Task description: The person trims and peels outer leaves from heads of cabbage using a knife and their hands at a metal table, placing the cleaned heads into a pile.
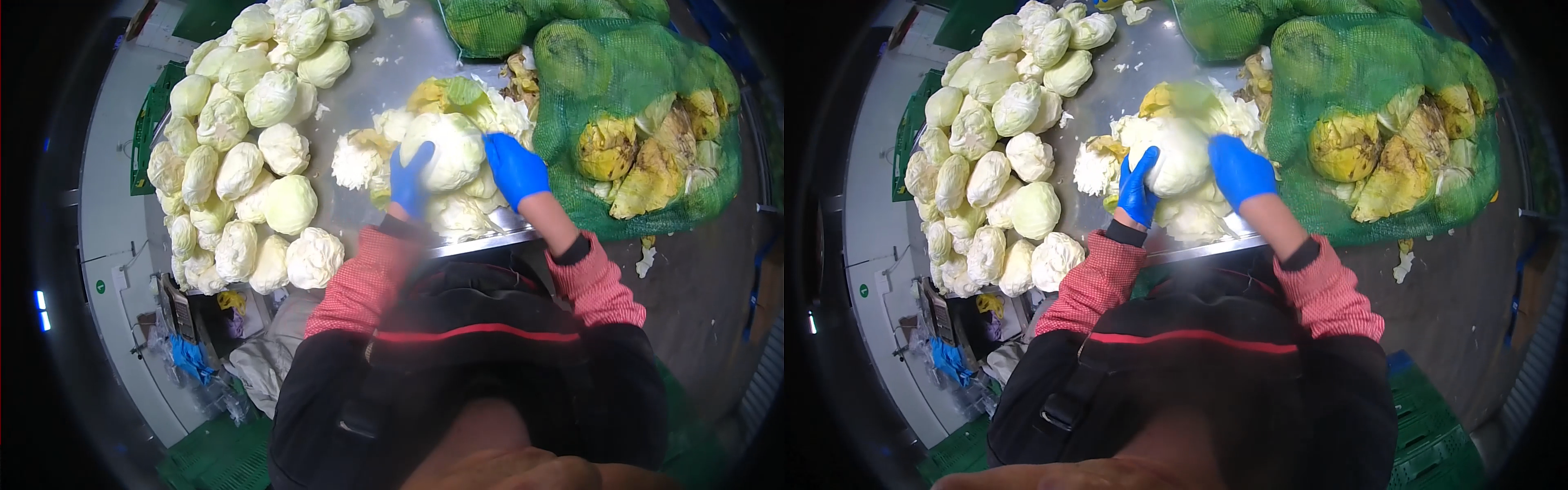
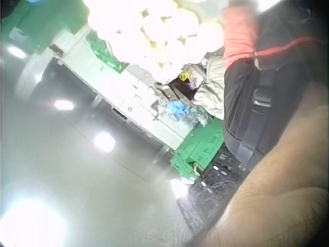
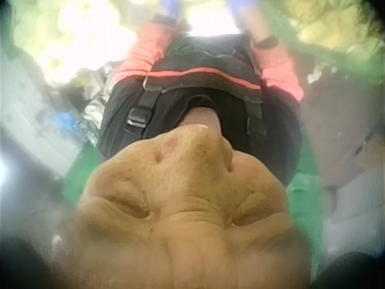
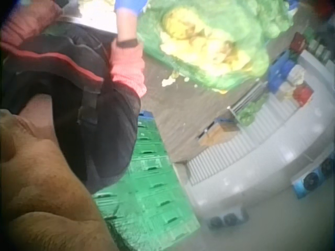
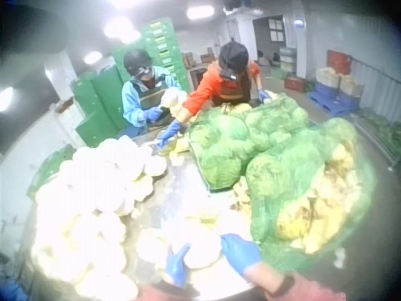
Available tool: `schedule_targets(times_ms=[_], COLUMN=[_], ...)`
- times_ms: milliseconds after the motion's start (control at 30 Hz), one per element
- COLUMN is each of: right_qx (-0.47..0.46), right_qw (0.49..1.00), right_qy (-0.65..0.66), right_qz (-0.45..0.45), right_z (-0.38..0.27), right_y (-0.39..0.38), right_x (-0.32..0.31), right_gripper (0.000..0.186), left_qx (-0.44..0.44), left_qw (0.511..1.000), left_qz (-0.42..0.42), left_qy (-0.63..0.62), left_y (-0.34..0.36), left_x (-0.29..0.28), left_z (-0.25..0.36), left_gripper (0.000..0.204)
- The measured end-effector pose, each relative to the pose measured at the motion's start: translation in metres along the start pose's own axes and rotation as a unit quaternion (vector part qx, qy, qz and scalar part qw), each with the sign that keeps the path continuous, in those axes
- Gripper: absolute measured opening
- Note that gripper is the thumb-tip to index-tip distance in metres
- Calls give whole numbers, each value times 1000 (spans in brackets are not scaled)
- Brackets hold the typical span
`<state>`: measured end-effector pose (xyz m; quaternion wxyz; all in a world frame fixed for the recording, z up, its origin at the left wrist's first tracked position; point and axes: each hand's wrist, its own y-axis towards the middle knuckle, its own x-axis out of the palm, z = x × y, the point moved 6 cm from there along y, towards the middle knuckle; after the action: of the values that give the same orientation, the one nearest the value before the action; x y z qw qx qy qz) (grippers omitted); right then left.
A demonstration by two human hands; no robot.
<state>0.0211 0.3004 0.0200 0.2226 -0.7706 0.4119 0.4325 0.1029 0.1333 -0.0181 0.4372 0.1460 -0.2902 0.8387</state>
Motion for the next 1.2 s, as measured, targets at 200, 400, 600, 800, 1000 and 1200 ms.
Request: schedule_targets(times_ms=[200, 400, 600, 800, 1000, 1200], right_qx=[39, 41, 138, 127, 86, 108], right_qw=[999, 987, 990, 988, 994, 994], right_qy=[-26, -116, -12, -7, -35, -13], right_qz=[-22, 101, -24, -89, 61, 14], right_z=[3, 21, 52, 23, 9, 39], right_y=[-52, -39, -17, -47, 18, 51], right_x=[1, 10, 19, -7, -1, 20], right_gripper=[18, 5, 27, 32, 30, 20], left_qx=[79, 56, 257, 63, 88, 164], left_qw=[993, 984, 896, 980, 972, 938], left_qz=[61, 79, 168, 31, 39, 45], left_qy=[57, 146, 320, 186, 215, 303], left_y=[-6, 2, -7, 13, 1, -4], left_x=[17, 27, 32, 11, 22, 12], left_z=[-5, -16, -22, -22, -24, -22], left_gripper=[33, 80, 53, 77, 80, 85])
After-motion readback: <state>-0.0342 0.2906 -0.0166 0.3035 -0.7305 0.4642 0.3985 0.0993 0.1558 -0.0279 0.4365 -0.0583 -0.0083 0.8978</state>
